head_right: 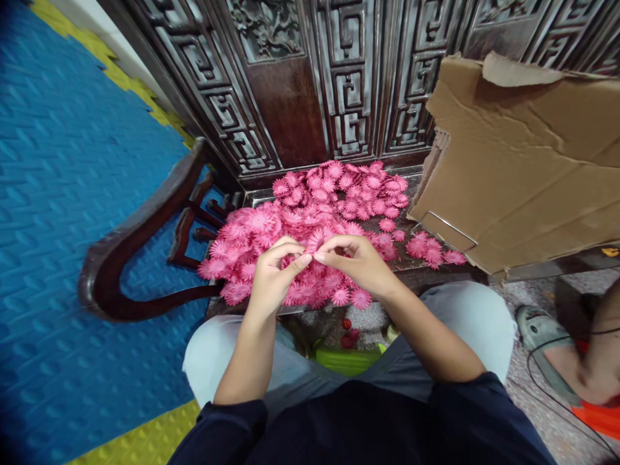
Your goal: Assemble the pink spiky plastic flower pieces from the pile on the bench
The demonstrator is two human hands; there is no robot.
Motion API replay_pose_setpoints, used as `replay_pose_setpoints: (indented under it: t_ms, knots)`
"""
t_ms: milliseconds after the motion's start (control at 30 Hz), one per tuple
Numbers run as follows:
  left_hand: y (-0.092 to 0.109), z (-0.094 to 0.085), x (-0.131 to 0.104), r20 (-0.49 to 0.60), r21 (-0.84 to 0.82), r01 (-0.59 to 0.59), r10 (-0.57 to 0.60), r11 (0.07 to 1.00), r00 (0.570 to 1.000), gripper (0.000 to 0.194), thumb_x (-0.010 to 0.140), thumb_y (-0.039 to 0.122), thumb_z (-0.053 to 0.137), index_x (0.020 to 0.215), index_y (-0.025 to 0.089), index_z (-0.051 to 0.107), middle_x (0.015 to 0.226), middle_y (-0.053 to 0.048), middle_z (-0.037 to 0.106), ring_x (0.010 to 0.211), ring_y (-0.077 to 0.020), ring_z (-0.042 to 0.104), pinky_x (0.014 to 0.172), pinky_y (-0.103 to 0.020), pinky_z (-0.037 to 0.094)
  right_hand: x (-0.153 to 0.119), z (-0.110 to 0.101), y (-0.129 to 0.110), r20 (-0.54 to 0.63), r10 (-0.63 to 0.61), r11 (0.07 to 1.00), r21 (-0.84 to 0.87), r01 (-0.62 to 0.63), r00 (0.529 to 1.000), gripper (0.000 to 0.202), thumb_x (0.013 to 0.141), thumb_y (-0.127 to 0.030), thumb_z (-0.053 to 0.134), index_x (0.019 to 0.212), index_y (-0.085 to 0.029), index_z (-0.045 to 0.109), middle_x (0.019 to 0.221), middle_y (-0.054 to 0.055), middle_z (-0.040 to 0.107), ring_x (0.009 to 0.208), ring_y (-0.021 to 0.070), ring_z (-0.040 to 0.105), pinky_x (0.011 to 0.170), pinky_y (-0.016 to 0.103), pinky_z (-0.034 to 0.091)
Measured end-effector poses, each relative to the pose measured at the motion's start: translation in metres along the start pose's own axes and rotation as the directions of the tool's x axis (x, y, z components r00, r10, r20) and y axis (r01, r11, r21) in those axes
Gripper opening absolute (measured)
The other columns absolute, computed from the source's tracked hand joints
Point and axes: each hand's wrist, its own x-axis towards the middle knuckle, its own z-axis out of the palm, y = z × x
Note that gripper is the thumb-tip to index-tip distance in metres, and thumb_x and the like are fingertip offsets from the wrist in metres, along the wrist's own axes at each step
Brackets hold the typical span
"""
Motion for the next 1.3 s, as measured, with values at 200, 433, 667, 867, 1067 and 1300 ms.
replay_pose_setpoints:
  t_ms: [200,433,667,867,1067,1300]
  knots:
    - [-0.005,-0.002,0.0,0.022,-0.008,0.024,-0.023,1.0,0.999,0.016,0.077,0.035,0.063,0.072,0.019,0.064,0.074,0.0,0.056,0.072,-0.0129,0.052,0.07,-0.027,0.042,0.002,-0.002,0.001,-0.064,0.006,1.0,0.027,-0.004,0.998,0.013,0.069,-0.033,0.07,0.066,-0.021,0.066,0.066,-0.002,0.063,0.066,0.0114,0.054,0.07,0.029,0.043]
    - [-0.002,-0.001,-0.001,0.004,0.019,0.019,-0.019,1.0,1.0,0.021,0.081,0.037,0.057,0.073,0.018,0.061,0.075,-0.002,0.056,0.074,-0.0137,0.052,0.071,-0.027,0.042,0.002,-0.002,0.002,-0.082,0.005,1.0,0.025,-0.003,0.997,0.012,0.069,-0.032,0.069,0.066,-0.021,0.066,0.066,-0.002,0.063,0.067,0.0113,0.055,0.071,0.029,0.043]
    - [-0.002,-0.001,-0.001,-0.012,0.029,0.013,-0.012,0.999,1.0,0.018,0.082,0.031,0.056,0.071,0.018,0.062,0.072,-0.001,0.054,0.071,-0.0125,0.051,0.069,-0.026,0.041,0.002,-0.003,0.003,-0.122,0.011,1.0,0.016,-0.009,0.992,0.013,0.07,-0.032,0.068,0.067,-0.02,0.064,0.068,-0.002,0.063,0.067,0.0115,0.054,0.071,0.029,0.043]
    - [-0.003,-0.003,-0.001,0.005,0.004,0.033,-0.033,0.999,0.999,0.017,0.081,0.033,0.057,0.075,0.02,0.066,0.075,-0.001,0.059,0.074,-0.0133,0.054,0.072,-0.027,0.043,0.003,-0.002,0.004,-0.109,0.017,1.0,0.021,-0.015,0.994,0.014,0.068,-0.033,0.068,0.066,-0.02,0.064,0.07,-0.001,0.064,0.068,0.0117,0.054,0.071,0.029,0.043]
    - [-0.006,-0.003,0.0,-0.173,0.062,0.024,-0.013,0.998,0.985,0.017,0.082,0.029,0.053,0.072,0.019,0.061,0.073,-0.001,0.057,0.07,-0.0122,0.052,0.068,-0.025,0.042,0.003,-0.002,0.006,-0.162,0.008,1.0,-0.015,-0.01,0.987,0.014,0.068,-0.033,0.065,0.065,-0.02,0.062,0.069,0.0,0.063,0.067,0.0127,0.053,0.068,0.029,0.042]
    - [-0.019,-0.025,0.009,-0.504,0.067,0.006,0.029,0.998,0.863,0.02,0.083,0.031,0.051,0.068,0.018,0.053,0.063,0.003,0.046,0.06,-0.0098,0.043,0.061,-0.023,0.037,0.005,-0.004,0.005,-0.236,0.006,1.0,0.027,0.0,0.972,0.014,0.069,-0.029,0.061,0.06,-0.019,0.058,0.061,-0.002,0.055,0.062,0.0113,0.047,0.066,0.028,0.038]
